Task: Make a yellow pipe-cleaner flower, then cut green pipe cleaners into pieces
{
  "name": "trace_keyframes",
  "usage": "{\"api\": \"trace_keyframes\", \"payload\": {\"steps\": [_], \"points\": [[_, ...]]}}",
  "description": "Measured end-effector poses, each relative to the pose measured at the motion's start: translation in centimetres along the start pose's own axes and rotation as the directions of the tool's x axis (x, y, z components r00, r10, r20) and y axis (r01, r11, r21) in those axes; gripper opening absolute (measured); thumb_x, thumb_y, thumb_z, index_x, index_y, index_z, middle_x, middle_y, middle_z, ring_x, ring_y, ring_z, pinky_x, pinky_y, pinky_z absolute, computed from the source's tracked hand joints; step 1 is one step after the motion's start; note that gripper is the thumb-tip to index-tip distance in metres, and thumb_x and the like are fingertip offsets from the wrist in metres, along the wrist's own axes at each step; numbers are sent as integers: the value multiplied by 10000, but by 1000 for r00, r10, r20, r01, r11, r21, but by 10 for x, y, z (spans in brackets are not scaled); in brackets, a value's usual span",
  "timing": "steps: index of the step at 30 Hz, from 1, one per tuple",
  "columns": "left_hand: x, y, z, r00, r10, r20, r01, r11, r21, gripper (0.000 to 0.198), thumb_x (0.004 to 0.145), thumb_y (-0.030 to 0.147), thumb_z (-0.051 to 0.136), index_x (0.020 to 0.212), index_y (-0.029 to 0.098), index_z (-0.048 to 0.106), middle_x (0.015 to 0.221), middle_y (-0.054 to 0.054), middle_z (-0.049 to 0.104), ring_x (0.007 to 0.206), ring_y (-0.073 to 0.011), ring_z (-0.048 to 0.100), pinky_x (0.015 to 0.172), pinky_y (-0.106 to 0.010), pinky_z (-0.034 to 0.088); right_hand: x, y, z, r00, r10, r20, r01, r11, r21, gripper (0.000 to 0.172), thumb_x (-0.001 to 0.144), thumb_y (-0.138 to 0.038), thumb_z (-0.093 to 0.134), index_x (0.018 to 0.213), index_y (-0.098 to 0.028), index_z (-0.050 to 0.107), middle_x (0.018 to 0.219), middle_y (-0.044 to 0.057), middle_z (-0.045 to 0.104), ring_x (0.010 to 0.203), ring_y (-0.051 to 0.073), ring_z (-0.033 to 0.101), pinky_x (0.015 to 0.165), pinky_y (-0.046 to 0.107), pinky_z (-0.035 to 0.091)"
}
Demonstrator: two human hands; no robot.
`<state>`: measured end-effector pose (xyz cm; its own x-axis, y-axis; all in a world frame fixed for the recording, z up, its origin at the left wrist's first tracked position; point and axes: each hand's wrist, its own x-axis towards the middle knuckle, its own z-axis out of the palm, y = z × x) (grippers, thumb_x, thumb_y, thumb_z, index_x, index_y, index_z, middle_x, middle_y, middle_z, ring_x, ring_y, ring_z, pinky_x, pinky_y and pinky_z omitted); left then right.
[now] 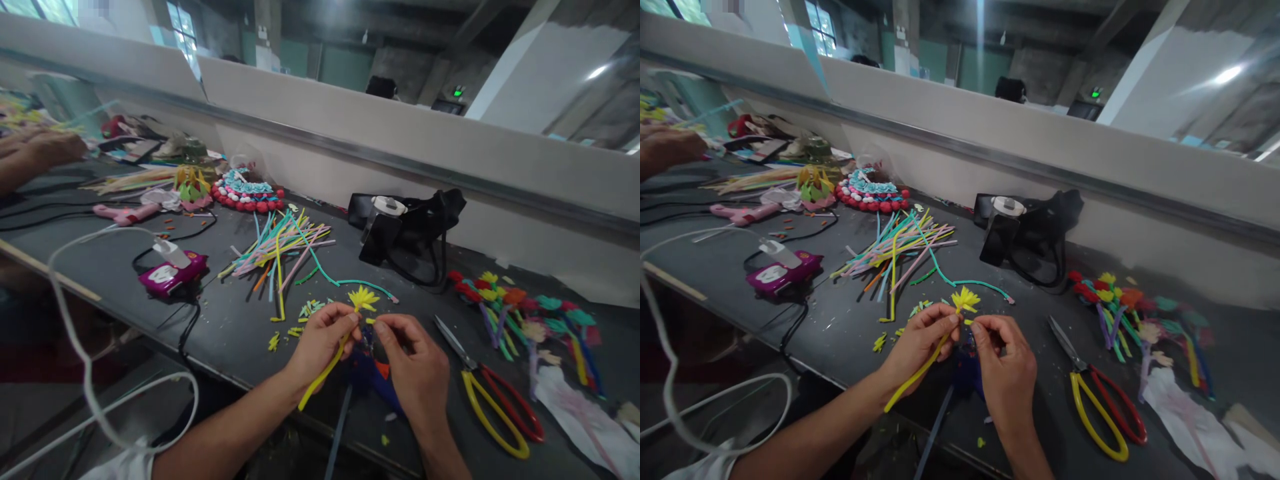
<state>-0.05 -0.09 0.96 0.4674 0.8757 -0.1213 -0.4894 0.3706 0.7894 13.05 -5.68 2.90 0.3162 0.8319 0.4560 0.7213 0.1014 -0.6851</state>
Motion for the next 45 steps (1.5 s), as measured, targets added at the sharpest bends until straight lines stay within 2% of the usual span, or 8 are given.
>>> {"api": "trace_keyframes", "payload": {"steps": [4,7,9,21,32,45], "points": [[1,-1,-1,1000,-25,-11,25,999,35,249,737,351,703,796,151,569,600,17,593,394,-44,425,377,-161,289,2,0,-4,976,-188,-111,175,978,-115,143,911,-295,519,872,-205,624,879,25,627,808,150,572,731,271,444],[0,-2,-1,1000,-24,-2,24,997,67,261,736,364,702,806,149,571,600,17,596,400,-48,437,385,-163,301,3,2,0,929,-349,-121,322,926,-195,96,910,-263,537,890,-206,613,880,29,615,869,166,556,786,305,439],[0,-3,-1,1000,-13,0,13,996,88,255,743,360,695,815,147,574,597,19,598,399,-49,439,390,-166,310,3,3,3,916,-386,-110,356,908,-222,76,906,-250,552,898,-201,610,880,31,611,877,170,545,796,315,438],[-1,-3,0,997,53,53,-61,985,160,252,737,353,704,788,132,593,576,16,607,386,-48,433,382,-169,311,2,6,5,907,-410,-98,342,851,-397,85,898,-266,569,871,-205,621,846,37,631,839,200,538,784,360,391],[-3,-5,0,996,68,66,-78,983,165,246,715,341,726,796,130,628,554,20,604,388,-48,438,389,-164,326,2,6,7,899,-425,-110,340,833,-437,105,903,-265,555,835,-200,600,813,38,632,821,207,532,752,351,383],[-1,-7,-1,994,90,62,-103,963,250,230,740,335,701,803,123,636,569,18,598,414,-46,439,411,-164,335,2,4,5,915,-395,-76,320,830,-458,130,913,-265,515,835,-200,595,827,45,624,817,216,508,755,357,376]]}}
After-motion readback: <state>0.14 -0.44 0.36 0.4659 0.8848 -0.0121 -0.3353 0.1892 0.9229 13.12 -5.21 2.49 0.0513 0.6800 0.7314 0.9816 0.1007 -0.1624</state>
